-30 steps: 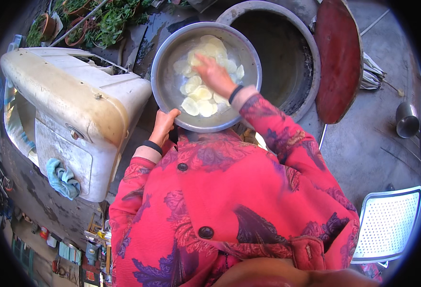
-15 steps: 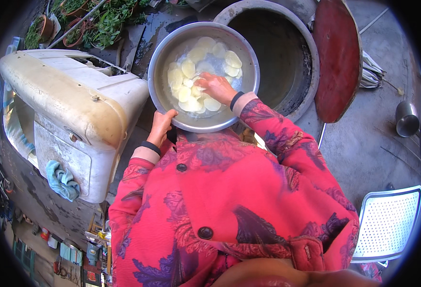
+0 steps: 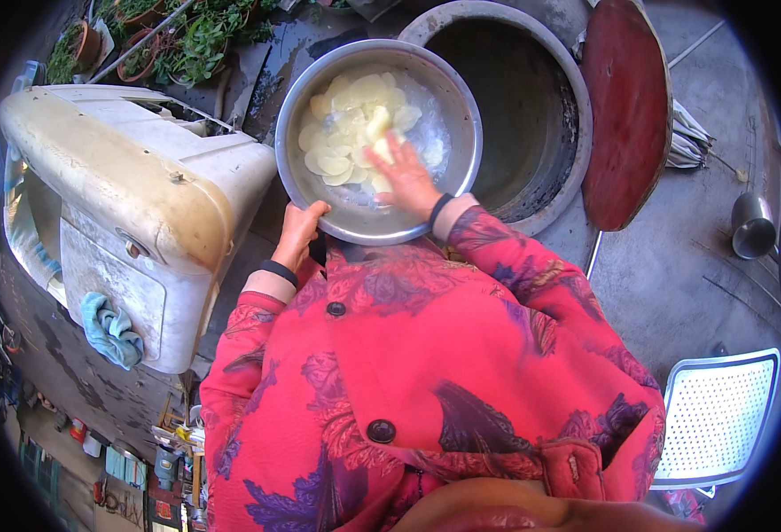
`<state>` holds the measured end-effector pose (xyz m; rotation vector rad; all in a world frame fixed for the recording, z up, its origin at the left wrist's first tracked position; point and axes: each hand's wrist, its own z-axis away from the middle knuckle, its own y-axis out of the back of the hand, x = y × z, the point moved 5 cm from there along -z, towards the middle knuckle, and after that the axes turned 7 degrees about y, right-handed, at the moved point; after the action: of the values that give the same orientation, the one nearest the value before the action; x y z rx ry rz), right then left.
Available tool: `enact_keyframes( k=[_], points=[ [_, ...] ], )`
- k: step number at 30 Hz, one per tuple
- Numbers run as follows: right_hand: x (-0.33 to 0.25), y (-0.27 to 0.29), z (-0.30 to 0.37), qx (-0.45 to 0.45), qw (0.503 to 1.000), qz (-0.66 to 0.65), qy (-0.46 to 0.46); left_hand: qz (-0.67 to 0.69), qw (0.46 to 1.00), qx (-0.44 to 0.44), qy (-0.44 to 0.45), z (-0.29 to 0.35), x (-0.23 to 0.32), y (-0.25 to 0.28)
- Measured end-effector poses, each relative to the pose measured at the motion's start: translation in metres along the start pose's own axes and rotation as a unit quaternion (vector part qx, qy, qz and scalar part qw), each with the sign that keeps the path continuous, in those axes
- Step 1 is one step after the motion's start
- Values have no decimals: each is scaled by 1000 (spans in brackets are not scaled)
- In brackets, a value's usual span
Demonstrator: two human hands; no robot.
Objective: The person retrieves a metal bowl, then sits on the floor and uses a yellow mandoline slicer to slice peeled potatoes into the bowl. After slicing, the person takes the bowl outside and washes the potato slices in water from a large container.
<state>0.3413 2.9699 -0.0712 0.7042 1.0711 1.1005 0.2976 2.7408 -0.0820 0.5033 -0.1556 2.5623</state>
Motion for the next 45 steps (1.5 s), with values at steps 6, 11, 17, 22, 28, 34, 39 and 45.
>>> enact_keyframes(
  k=[6,11,17,22,28,34,39,45],
  points=[
    [-3,0,-13,155,988,17,-5,1,1000,-2,-3,3,2,0],
    [-15,-12,-28,-36,997,-71,20,10,1000,-7,6,0,-2,-2],
    [-28,31,-62,199,971,-22,130,6,1000,-11,17,-2,-7,-1],
    [-20,18,-69,33,993,-60,101,3,999,-31,37,-4,-11,-1],
    [-50,25,-75,215,942,-47,254,52,997,-46,32,-7,-14,-2],
    [-36,5,-99,-48,980,-15,193,131,989,-53,46,-8,-19,-6],
    [-2,43,-114,112,975,-16,193,131,986,-83,55,-8,-18,-6],
    [7,58,-116,-38,975,-104,193,121,991,-50,28,-12,-7,3]
  ],
)
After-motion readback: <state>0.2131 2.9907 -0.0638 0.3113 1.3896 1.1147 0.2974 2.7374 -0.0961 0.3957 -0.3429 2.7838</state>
